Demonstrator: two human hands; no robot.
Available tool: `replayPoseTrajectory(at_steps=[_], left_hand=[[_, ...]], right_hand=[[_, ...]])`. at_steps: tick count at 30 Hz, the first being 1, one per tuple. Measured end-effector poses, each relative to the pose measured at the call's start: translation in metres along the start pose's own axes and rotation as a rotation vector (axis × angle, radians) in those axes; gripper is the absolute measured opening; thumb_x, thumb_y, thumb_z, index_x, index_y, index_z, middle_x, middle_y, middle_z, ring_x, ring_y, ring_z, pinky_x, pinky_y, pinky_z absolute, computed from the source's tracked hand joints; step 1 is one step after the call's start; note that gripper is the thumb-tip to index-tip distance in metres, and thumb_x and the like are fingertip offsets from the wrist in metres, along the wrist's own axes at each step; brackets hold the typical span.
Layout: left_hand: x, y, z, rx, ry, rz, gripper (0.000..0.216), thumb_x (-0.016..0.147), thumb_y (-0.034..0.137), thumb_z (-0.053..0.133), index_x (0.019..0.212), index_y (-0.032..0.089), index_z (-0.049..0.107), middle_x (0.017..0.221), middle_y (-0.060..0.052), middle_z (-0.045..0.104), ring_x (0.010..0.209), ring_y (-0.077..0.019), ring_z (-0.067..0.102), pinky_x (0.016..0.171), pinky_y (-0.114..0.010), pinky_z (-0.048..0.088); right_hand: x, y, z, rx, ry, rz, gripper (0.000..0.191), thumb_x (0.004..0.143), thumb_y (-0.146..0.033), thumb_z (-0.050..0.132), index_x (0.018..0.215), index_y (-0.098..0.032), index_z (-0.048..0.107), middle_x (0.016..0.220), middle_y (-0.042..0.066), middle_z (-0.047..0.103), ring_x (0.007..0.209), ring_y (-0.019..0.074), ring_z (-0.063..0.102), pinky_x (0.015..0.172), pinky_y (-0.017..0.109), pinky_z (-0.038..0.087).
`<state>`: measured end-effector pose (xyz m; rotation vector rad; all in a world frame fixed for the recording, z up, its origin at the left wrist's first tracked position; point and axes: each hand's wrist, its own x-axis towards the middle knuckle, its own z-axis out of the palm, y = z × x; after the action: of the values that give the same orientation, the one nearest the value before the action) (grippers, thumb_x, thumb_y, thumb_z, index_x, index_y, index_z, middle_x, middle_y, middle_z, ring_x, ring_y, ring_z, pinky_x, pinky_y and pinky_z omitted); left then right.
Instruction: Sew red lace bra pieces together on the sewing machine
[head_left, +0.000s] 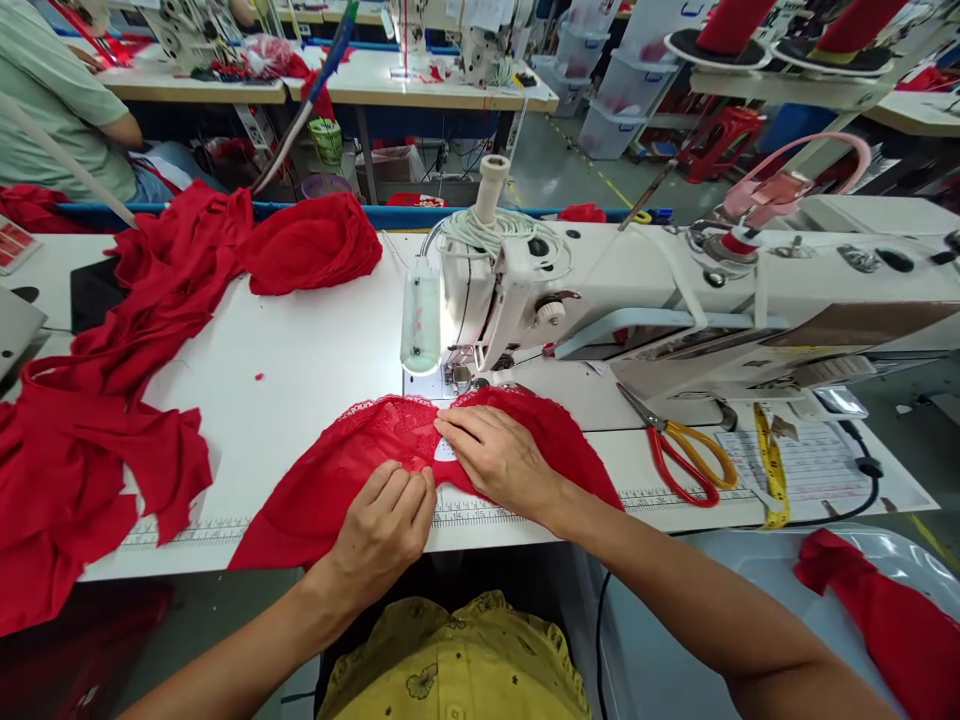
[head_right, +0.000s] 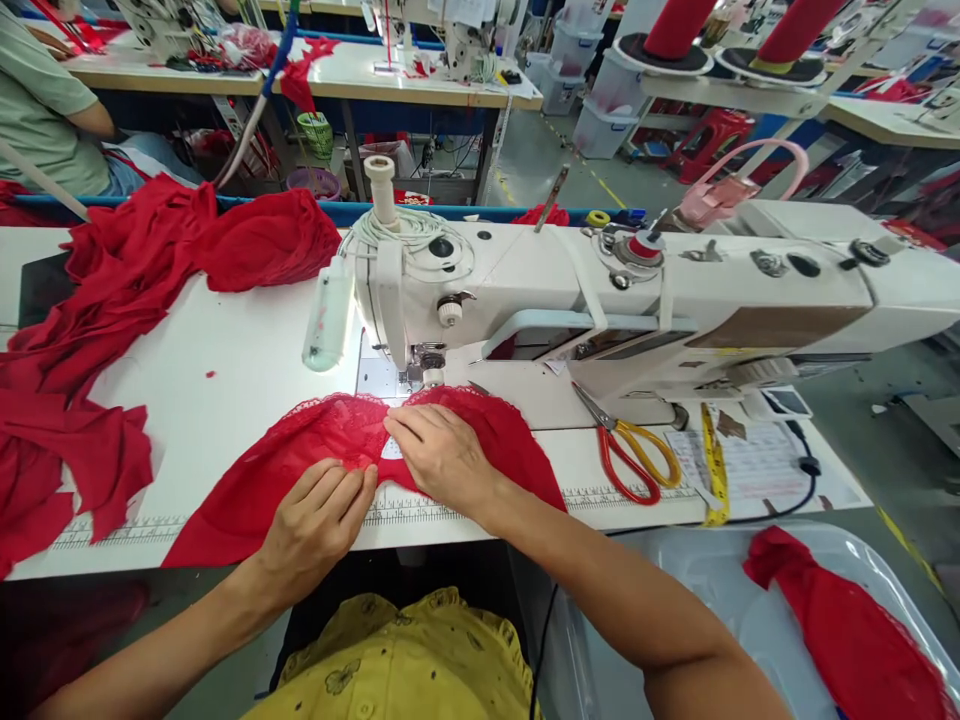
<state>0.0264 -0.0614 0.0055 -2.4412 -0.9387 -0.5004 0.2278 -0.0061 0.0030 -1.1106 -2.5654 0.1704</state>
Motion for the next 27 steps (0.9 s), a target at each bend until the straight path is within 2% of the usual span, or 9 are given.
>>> replayPoseTrajectory(at_steps=[6, 9, 11, 13, 17, 19, 21, 23, 27], left_hand=[[-0.002, 0.005, 0.001, 0.020, 0.038, 0.012, 0.017, 0.091, 0.002, 0.053, 0.095, 0.007, 0.069, 0.079, -0.007, 0.068, 0.072, -0.0192, 0.061, 0.088, -0.039, 0.053], [-0.002, 0.005, -0.005, -0.004, 0.005, -0.029, 0.017, 0.091, 0.002, 0.053, 0.098, 0.006, 0.068, 0.076, -0.007, 0.065, 0.072, -0.0206, 0.061, 0.081, -0.040, 0.054], [0.001, 0.002, -0.011, -0.138, -0.077, -0.115, 0.013, 0.094, 0.012, 0.055, 0.097, 0.010, 0.067, 0.077, -0.006, 0.063, 0.072, -0.0215, 0.059, 0.072, -0.039, 0.054], [0.007, -0.002, -0.015, -0.359, -0.102, -0.254, 0.014, 0.097, 0.022, 0.055, 0.094, 0.014, 0.066, 0.086, -0.007, 0.063, 0.078, -0.0214, 0.061, 0.069, -0.036, 0.054], [0.019, -0.006, -0.003, -0.640, 0.096, -0.520, 0.013, 0.100, 0.014, 0.047, 0.098, 0.017, 0.060, 0.104, -0.008, 0.064, 0.096, -0.0177, 0.063, 0.084, -0.031, 0.055], [0.020, -0.005, 0.012, -0.645, 0.107, -0.520, 0.012, 0.100, 0.016, 0.047, 0.102, 0.016, 0.058, 0.107, -0.009, 0.065, 0.102, -0.0190, 0.064, 0.090, -0.033, 0.055], [0.015, -0.004, 0.026, -0.594, 0.033, -0.465, 0.015, 0.100, 0.022, 0.048, 0.108, 0.015, 0.058, 0.116, -0.013, 0.065, 0.113, -0.0243, 0.062, 0.100, -0.043, 0.052], [0.008, -0.007, 0.036, -0.539, -0.043, -0.431, 0.025, 0.100, 0.031, 0.050, 0.118, 0.014, 0.056, 0.128, -0.016, 0.062, 0.124, -0.0299, 0.057, 0.107, -0.053, 0.046], [-0.004, -0.019, 0.040, -0.528, -0.135, -0.394, 0.047, 0.099, 0.042, 0.050, 0.136, 0.015, 0.047, 0.140, -0.017, 0.057, 0.132, -0.0311, 0.052, 0.108, -0.052, 0.046]], right_hand=[[0.000, -0.002, 0.008, -0.052, 0.110, -0.043, 0.035, 0.098, -0.010, 0.042, 0.123, -0.013, 0.067, 0.126, 0.010, 0.069, 0.112, 0.0234, 0.063, 0.098, 0.038, 0.050], [-0.001, -0.002, 0.010, -0.044, 0.156, -0.043, 0.033, 0.096, -0.009, 0.047, 0.122, -0.014, 0.067, 0.122, 0.012, 0.070, 0.108, 0.0237, 0.065, 0.094, 0.039, 0.053], [-0.003, -0.001, 0.008, 0.011, 0.156, -0.058, 0.035, 0.096, -0.009, 0.047, 0.125, -0.016, 0.065, 0.124, 0.012, 0.069, 0.113, 0.0237, 0.064, 0.096, 0.040, 0.054], [-0.006, 0.001, 0.002, 0.114, 0.163, -0.071, 0.038, 0.097, -0.010, 0.045, 0.131, -0.019, 0.061, 0.129, 0.011, 0.066, 0.120, 0.0225, 0.061, 0.101, 0.040, 0.053], [-0.012, 0.003, -0.008, 0.274, 0.303, 0.070, 0.038, 0.100, -0.016, 0.041, 0.129, -0.025, 0.063, 0.127, 0.008, 0.067, 0.119, 0.0203, 0.061, 0.104, 0.041, 0.052], [-0.013, 0.003, -0.008, 0.271, 0.289, 0.087, 0.033, 0.100, -0.020, 0.044, 0.125, -0.024, 0.066, 0.122, 0.008, 0.069, 0.115, 0.0209, 0.063, 0.102, 0.041, 0.054], [-0.015, 0.002, -0.004, 0.200, 0.214, 0.060, 0.032, 0.098, -0.028, 0.051, 0.126, -0.021, 0.065, 0.126, 0.010, 0.068, 0.118, 0.0240, 0.062, 0.103, 0.043, 0.052], [-0.018, 0.000, 0.001, 0.102, 0.164, 0.087, 0.040, 0.096, -0.036, 0.058, 0.131, -0.018, 0.063, 0.133, 0.012, 0.065, 0.125, 0.0282, 0.058, 0.107, 0.048, 0.049], [-0.024, -0.005, 0.004, 0.014, 0.098, 0.193, 0.052, 0.095, -0.043, 0.058, 0.140, -0.016, 0.057, 0.144, 0.011, 0.057, 0.135, 0.0311, 0.051, 0.112, 0.050, 0.044]])
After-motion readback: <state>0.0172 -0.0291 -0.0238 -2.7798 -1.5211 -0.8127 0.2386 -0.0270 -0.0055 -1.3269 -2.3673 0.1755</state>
